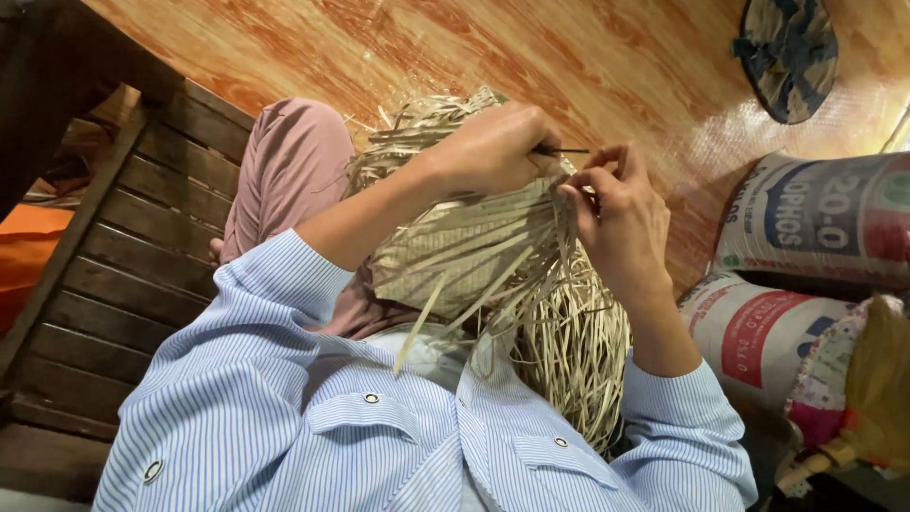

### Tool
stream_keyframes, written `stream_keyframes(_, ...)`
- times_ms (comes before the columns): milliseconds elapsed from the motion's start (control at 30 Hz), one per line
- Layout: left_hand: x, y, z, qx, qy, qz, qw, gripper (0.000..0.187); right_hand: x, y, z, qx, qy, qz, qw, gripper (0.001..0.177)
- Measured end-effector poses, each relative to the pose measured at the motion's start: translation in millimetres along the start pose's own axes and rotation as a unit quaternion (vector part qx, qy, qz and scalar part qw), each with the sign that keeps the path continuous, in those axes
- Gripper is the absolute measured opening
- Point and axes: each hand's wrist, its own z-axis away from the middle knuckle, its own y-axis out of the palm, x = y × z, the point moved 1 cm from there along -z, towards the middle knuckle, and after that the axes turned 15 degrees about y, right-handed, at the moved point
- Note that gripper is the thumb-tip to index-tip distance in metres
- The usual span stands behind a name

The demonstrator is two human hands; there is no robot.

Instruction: The person is weaving a hat brim from dried straw or palm leaves, using a small tool to pull strands through the weave.

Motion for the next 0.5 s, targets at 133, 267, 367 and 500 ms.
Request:
stream_keyframes(133,5,5,1,-0.018,0.007,-0.008,1.0,0.019,-5,8,2,-0.005,-0.001,-0.025,1.0,0.011)
stream_keyframes(267,-7,2,4,-0.017,-0.021,-0.005,1.0,0.021,-12,16,6,-0.046,-0.029,-0.044,0.998,0.012)
stream_keyframes(367,-12,2,5,-0.021,-0.034,0.008,0.999,0.02,-17,23,10,-0.087,-0.062,-0.075,0.991,0.012)
stream_keyframes(500,-4,14,3,-0.021,-0.041,0.002,0.999,0.023,-30,33,11,-0.114,-0.079,-0.144,0.98,0.011)
